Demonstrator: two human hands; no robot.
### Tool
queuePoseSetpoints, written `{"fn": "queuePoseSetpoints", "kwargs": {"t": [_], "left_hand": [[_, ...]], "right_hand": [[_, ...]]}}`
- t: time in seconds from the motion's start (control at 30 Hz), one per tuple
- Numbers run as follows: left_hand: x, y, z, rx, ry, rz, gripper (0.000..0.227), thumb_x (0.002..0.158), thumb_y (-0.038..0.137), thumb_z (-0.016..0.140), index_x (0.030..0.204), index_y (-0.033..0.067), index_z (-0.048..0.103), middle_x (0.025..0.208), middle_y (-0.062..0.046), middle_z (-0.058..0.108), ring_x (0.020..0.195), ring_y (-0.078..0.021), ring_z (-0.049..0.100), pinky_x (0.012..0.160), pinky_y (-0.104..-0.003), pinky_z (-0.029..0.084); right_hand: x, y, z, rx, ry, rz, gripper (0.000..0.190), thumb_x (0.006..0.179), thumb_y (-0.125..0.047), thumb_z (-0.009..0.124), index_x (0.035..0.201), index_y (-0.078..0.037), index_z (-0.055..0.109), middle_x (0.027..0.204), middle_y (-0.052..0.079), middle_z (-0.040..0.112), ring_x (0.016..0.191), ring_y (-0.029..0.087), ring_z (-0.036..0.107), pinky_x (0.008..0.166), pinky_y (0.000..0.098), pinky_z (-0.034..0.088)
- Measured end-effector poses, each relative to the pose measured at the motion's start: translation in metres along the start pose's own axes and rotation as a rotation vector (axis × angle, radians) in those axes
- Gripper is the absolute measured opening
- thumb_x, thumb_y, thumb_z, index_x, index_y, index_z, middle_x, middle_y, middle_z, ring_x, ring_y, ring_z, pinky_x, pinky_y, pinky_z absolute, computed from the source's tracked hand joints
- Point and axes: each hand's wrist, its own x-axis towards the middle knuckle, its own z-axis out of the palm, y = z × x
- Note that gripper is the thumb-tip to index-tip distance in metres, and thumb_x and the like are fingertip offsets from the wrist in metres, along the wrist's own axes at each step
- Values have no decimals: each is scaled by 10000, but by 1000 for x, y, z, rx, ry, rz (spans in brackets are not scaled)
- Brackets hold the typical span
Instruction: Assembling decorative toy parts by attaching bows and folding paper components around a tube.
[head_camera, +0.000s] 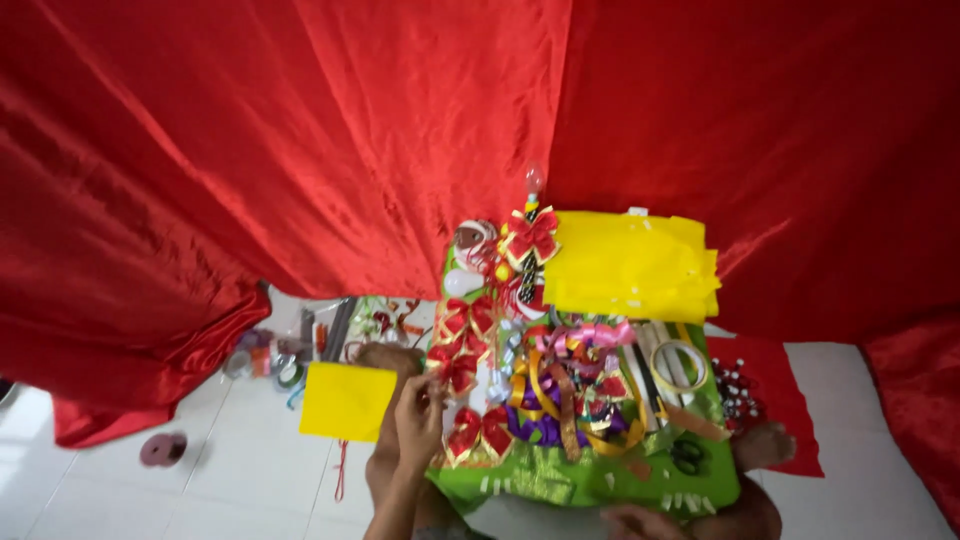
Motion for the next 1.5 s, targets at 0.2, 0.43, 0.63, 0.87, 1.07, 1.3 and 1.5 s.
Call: {"fn": "queuePoseSetpoints", "kwargs": {"t": [0.2, 0.43, 0.63, 0.87, 1.07, 1.3, 1.5], "left_hand": [[-53, 129, -39, 673, 53, 0, 130, 835, 138, 681, 960, 133, 644, 857, -78, 770, 657, -267, 728, 613, -404, 559], [-129, -21, -16, 345, 225, 65, 187, 971, 139, 627, 1140, 113, 699, 1144, -84, 639, 1142, -255, 607, 1007, -385, 502], [-116, -12, -15, 327, 2, 14, 376, 883, 117, 745, 1227, 59, 604, 1325, -143, 567, 1211, -278, 616, 925, -337, 604], [-122, -19, -26, 466, -125, -22, 557, 841, 184, 766, 1331, 52, 535, 1317, -152, 587, 1152, -314, 622, 909, -404, 584], [-124, -26, -25, 715, -276, -26, 727, 857, 232, 768, 1484, 73, 437, 1437, -161, 550, 1062, -395, 678, 818, -535, 562], [-117, -10, -27, 673, -331, -137, 727, 882, 245, 768, 1491, 58, 418, 1238, -152, 662, 868, -341, 743, 730, -482, 603], [-112, -4, -23, 789, -370, -224, 698, 879, 283, 772, 1474, 119, 445, 1320, -123, 615, 901, -361, 729, 677, -503, 602]], "right_hand": [[-94, -54, 264, -1020, 319, -305, 429, 951, -429, 623, 1305, -209, 727, 1071, 21, 820, 950, 174, 788, 828, 302, 601], [-103, -33, 272, -1145, 497, -618, 363, 963, -361, 625, 1268, -185, 712, 907, -8, 759, 717, 141, 697, 654, 308, 547], [-127, -26, 245, -1104, 638, -649, 400, 941, -361, 652, 1295, -185, 710, 1105, 60, 753, 1025, 214, 745, 852, 355, 606], [-141, -10, 231, -1114, 712, -690, 387, 923, -400, 668, 1244, -200, 749, 1012, 18, 746, 961, 175, 732, 828, 321, 571], [-133, -9, 243, -1069, 639, -705, 349, 955, -356, 647, 1233, -160, 724, 876, -4, 674, 667, 140, 659, 649, 312, 538], [-133, -1, 244, -1023, 645, -721, 268, 972, -268, 630, 1181, -148, 746, 844, 15, 671, 586, 124, 553, 582, 303, 449], [-127, 10, 226, -1018, 694, -857, 262, 957, -276, 641, 1175, -164, 734, 625, 15, 583, 543, 148, 553, 547, 321, 444]]}}
